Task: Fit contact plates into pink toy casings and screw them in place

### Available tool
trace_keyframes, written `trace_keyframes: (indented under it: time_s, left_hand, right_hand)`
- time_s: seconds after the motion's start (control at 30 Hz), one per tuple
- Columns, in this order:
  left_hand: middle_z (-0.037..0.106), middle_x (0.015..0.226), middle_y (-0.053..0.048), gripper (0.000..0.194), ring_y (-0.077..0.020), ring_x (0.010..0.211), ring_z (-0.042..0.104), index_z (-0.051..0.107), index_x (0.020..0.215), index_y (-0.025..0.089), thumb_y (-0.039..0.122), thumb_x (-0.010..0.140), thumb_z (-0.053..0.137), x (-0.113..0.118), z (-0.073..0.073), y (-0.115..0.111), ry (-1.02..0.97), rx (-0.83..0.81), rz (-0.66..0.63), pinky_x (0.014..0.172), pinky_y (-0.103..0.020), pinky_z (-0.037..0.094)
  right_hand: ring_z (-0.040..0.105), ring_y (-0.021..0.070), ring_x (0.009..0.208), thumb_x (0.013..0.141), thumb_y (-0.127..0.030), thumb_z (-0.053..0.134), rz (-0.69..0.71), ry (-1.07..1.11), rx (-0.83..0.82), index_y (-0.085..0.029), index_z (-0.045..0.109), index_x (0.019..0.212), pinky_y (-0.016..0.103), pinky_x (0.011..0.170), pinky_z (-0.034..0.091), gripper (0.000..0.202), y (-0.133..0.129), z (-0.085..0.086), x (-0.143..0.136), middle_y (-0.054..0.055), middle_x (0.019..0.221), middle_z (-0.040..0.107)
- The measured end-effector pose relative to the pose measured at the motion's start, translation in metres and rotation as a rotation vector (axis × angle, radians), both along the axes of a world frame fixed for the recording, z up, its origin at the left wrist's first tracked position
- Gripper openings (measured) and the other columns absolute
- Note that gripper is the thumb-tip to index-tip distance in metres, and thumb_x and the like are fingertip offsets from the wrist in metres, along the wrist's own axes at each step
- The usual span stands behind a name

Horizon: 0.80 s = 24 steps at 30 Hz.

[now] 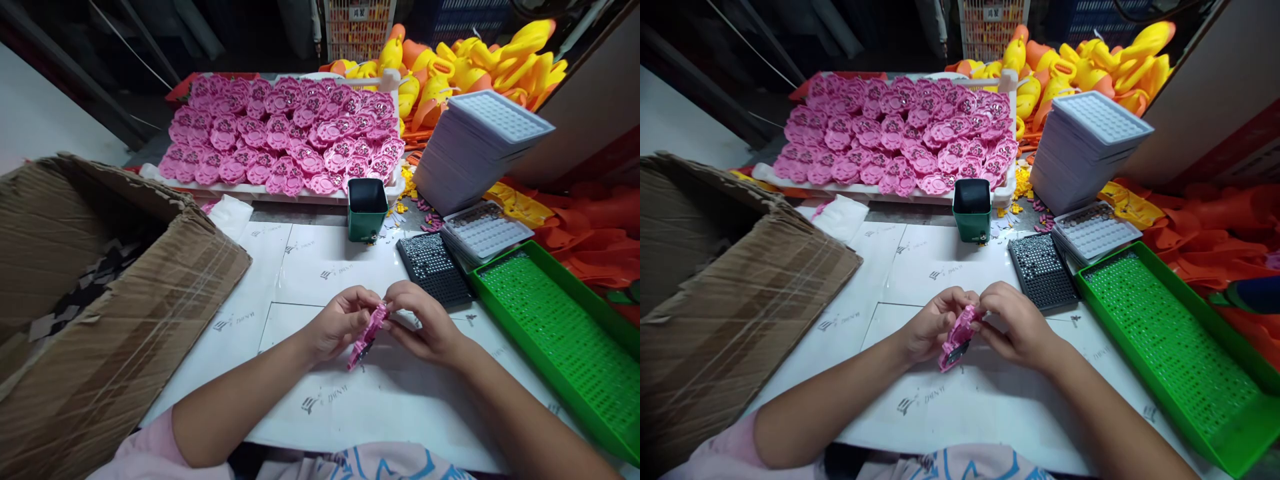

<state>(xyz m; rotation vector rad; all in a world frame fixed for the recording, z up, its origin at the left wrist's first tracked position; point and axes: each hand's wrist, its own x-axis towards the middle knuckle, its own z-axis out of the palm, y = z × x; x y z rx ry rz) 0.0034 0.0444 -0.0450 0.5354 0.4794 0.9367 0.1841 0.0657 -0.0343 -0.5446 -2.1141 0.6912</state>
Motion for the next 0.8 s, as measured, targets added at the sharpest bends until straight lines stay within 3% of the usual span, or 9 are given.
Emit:
trace_keyframes:
  time_s: [0.4,0.63,0.8]
  left_hand:
    - [0.066,0.082,-0.001,0.029,-0.0111,0.073,0.064,0.068,0.085,0.018,0.032,0.065,0.083,-0.0027,-0.0032,-0.0008,0.036,-0.027,-0.019,0.064,-0.019,0.049]
    - [0.067,0.077,0.0,0.026,-0.0087,0.061,0.06,0.067,0.091,0.017,0.032,0.073,0.077,-0.0016,0.0025,0.0006,0.141,-0.066,0.024,0.058,-0.018,0.048]
    - [0.068,0.083,-0.004,0.036,-0.0126,0.067,0.063,0.066,0.095,0.015,0.039,0.071,0.077,0.0009,0.0053,-0.0002,0.229,-0.037,0.054,0.061,-0.022,0.051]
  right_hand:
    - [0.053,0.0157,0.079,0.08,-0.007,0.057,-0.02,0.018,-0.005,-0.02,0.047,0.098,0.031,0.068,0.05,0.024,0.0008,-0.0007,-0.001,0.005,0.084,0.056]
    - [0.053,0.0147,0.074,0.082,-0.01,0.054,-0.098,-0.004,0.093,-0.021,0.045,0.09,0.028,0.064,0.049,0.015,0.0051,-0.0012,-0.002,0.004,0.079,0.055]
    - [0.053,0.0132,0.069,0.085,-0.019,0.056,-0.149,-0.03,0.168,-0.02,0.047,0.089,0.024,0.06,0.048,0.01,0.0082,-0.0088,-0.0054,0.004,0.078,0.056]
